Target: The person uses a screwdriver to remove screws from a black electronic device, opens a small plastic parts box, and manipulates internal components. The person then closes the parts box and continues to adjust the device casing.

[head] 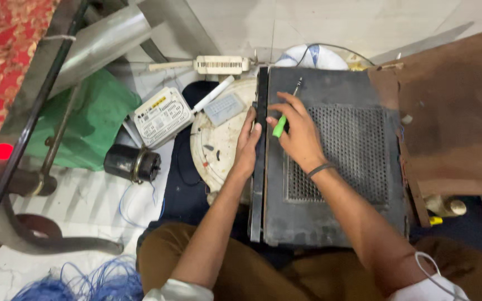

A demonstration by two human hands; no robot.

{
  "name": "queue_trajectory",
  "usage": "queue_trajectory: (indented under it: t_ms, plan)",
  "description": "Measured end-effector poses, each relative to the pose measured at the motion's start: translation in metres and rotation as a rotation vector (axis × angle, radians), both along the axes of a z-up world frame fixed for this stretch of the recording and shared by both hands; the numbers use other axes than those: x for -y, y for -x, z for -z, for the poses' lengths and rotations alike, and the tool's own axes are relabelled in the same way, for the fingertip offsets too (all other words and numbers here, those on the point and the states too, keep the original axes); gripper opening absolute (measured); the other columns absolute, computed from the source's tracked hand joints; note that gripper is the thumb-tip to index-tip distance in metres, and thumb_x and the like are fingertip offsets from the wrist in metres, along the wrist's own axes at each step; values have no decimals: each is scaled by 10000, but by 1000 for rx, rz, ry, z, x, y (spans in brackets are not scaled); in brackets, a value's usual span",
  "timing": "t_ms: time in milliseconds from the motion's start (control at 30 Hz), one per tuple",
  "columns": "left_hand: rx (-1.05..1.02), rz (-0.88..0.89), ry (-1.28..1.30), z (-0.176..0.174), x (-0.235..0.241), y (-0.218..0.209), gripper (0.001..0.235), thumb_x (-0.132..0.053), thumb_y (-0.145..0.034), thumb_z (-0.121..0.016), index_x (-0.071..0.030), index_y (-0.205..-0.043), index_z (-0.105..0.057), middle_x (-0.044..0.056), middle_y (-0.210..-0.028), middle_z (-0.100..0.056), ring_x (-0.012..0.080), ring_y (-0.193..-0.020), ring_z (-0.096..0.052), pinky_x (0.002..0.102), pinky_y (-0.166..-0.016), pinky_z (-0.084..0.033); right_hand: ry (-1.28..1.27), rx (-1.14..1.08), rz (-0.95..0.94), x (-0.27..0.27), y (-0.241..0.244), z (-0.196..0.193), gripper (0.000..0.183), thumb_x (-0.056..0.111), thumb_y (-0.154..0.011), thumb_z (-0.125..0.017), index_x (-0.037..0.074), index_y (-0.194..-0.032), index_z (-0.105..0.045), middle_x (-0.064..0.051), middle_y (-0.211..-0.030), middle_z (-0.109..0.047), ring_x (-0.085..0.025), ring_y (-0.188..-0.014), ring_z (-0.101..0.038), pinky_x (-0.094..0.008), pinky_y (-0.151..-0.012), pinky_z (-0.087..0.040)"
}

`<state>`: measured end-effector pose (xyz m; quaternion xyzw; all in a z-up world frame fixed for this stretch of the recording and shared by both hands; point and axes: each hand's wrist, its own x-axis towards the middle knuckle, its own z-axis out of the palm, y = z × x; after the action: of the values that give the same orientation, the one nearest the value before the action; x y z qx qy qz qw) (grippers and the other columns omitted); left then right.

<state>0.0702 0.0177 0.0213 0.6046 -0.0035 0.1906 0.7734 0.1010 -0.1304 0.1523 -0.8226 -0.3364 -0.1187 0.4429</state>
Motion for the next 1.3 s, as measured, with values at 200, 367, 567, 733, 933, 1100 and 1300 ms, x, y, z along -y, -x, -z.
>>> queue_trajectory:
  t_ms: [200, 367, 567, 733, 933, 1100, 1300]
  plan:
    - [-32, -117, 52, -14, 2, -22, 757, -313, -1019, -594, -5, -1610, -236, 196, -1671, -240, 305, -1575, -186, 379, -1257, -141, 131, 191, 1, -6, -38, 6, 328, 196, -931, -734, 65, -1221, -651, -187, -1476, -537, -429, -1398, -477, -552, -1205, -318]
    - [-155, -58, 15, -25, -3, -13, 788, -352, -995, -595, -16, -1621, -255, 166, -1691, -267, 273, -1576, -208, 362, -1255, -147, 139, 175, 30, -9, -71, 9, 290, 174, -962, -694, 66, -1227, -649, -188, -1481, -536, -432, -1362, -508, -545, -1209, -335]
    - [-227, 126, 237, -34, -1, -12, 877, -366, -918, -640, -19, -1619, -243, 188, -1665, -328, 320, -1516, -315, 383, -1215, -246, 205, 123, 59, -14, -95, 7, 377, 152, -955, -667, 56, -1314, -601, -208, -1510, -485, -452, -1386, -454, -565, -1203, -294]
    - [-330, 135, 102, -44, -5, -10, 980, -298, -848, -664, -81, -1647, -140, 142, -1684, -252, 271, -1538, -267, 358, -1226, -230, 246, 76, 78, -18, -95, 4, 459, 120, -922, -653, 47, -1364, -554, -221, -1524, -453, -464, -1396, -418, -568, -1187, -282]
    - [-234, 184, 134, -56, -2, -6, 1032, -170, -775, -645, -107, -1661, -118, 175, -1682, -276, 303, -1528, -302, 370, -1219, -246, 258, 111, 97, -20, -87, -1, 441, 134, -948, -647, 43, -1367, -544, -201, -1491, -491, -447, -1375, -459, -537, -1184, -332]
    - [-181, 203, 143, -52, 2, -5, 1051, -153, -782, -653, -115, -1663, -80, 169, -1668, -262, 308, -1524, -286, 372, -1220, -247, 277, 144, 104, -19, -84, -3, 467, 102, -913, -642, 26, -1363, -543, -199, -1460, -516, -433, -1359, -488, -536, -1185, -341]
    - [-197, 110, 180, -37, 8, -13, 869, -299, -959, -581, -66, -1653, -112, 123, -1716, -182, 253, -1577, -178, 360, -1252, -169, 248, 174, 152, -21, -81, -7, 407, 123, -954, -648, 35, -1341, -561, -198, -1425, -543, -436, -1305, -523, -515, -1171, -366]
